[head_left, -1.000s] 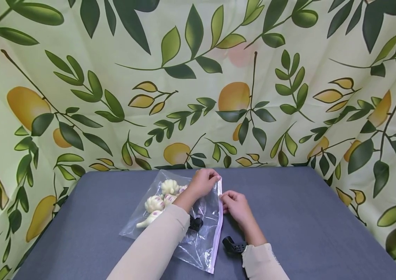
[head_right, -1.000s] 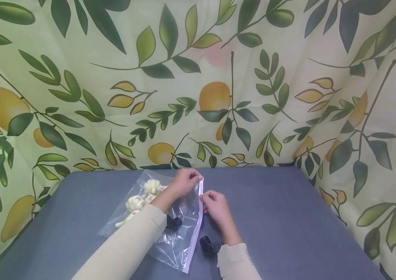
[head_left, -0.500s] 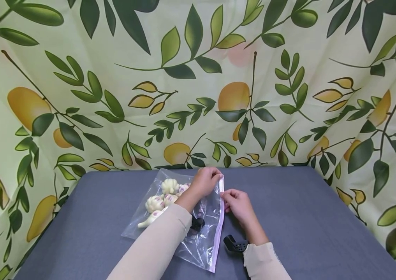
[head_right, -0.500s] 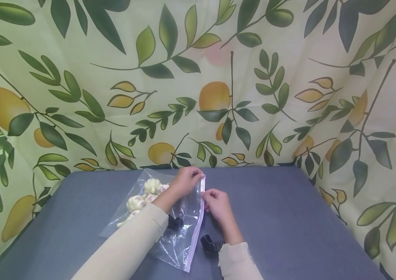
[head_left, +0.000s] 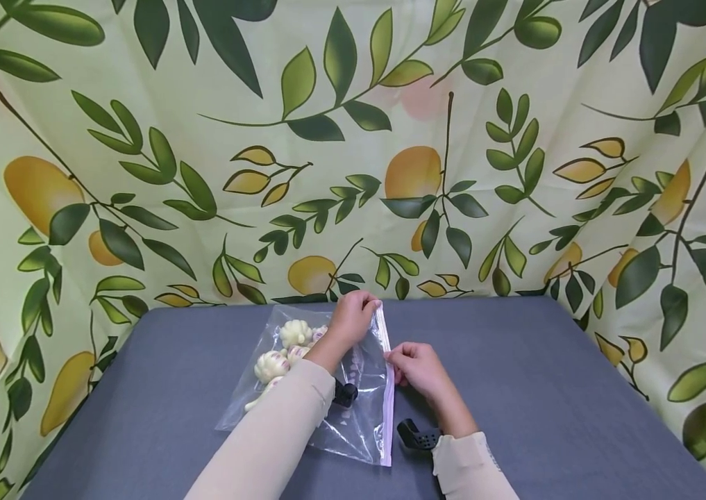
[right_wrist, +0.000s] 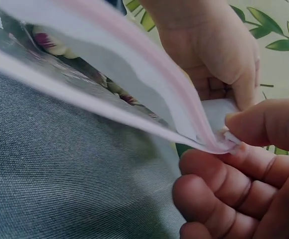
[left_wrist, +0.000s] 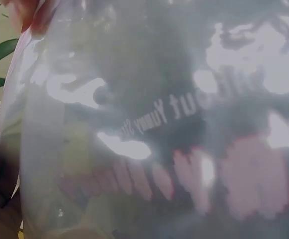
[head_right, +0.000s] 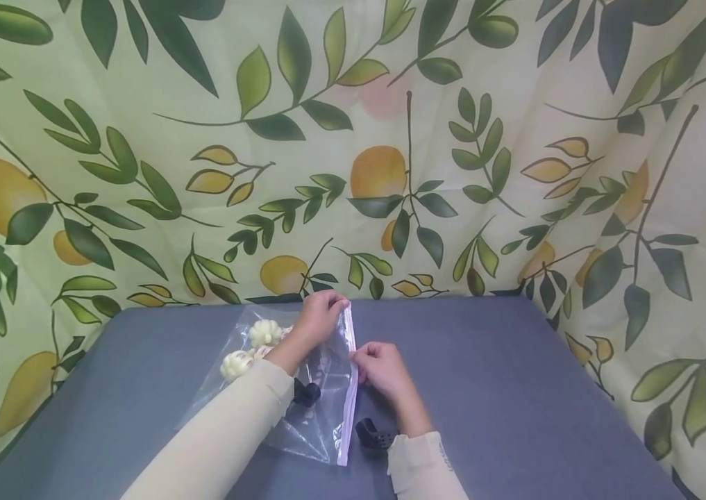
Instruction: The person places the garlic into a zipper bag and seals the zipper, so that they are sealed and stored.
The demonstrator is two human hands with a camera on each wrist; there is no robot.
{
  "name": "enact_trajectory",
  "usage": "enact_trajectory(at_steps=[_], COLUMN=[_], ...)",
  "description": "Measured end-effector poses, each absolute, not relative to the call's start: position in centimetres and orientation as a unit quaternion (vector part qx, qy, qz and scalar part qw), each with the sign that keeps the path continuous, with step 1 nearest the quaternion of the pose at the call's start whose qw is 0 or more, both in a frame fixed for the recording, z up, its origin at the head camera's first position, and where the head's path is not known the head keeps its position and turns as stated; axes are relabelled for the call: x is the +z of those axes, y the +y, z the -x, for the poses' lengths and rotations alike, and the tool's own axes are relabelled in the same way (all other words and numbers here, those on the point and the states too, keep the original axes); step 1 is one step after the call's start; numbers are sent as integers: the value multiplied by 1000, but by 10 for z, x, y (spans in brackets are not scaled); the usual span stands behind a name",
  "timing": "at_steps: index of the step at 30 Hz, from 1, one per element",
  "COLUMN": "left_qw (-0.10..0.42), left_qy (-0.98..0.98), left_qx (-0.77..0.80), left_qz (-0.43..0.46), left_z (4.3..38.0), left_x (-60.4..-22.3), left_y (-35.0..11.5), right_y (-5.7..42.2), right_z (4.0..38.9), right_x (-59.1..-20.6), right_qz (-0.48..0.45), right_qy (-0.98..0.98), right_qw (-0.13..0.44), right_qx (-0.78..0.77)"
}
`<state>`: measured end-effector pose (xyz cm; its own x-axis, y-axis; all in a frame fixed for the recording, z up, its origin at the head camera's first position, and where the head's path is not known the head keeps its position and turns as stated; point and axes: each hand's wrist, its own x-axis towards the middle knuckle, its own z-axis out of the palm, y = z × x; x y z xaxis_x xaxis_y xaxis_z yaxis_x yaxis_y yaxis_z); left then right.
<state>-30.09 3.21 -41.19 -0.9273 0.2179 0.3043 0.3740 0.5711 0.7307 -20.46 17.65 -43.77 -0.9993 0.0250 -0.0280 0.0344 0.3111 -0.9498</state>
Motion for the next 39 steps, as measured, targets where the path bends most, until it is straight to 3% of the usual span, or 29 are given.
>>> enact_trajectory(at_steps=[24, 39], left_qw=[96, 87], left_qy=[-889, -890], left_qx=[-433, -430], left_qz=[116, 128], left_z=[303, 306], left_x=[-399, -404], left_y=[23, 37], right_y=[186, 197], right_z=[189, 162], right_x=[-421, -434], right_qz=[94, 64], right_qy=[861, 850], right_qw=[107, 117], right_qx=[-487, -510])
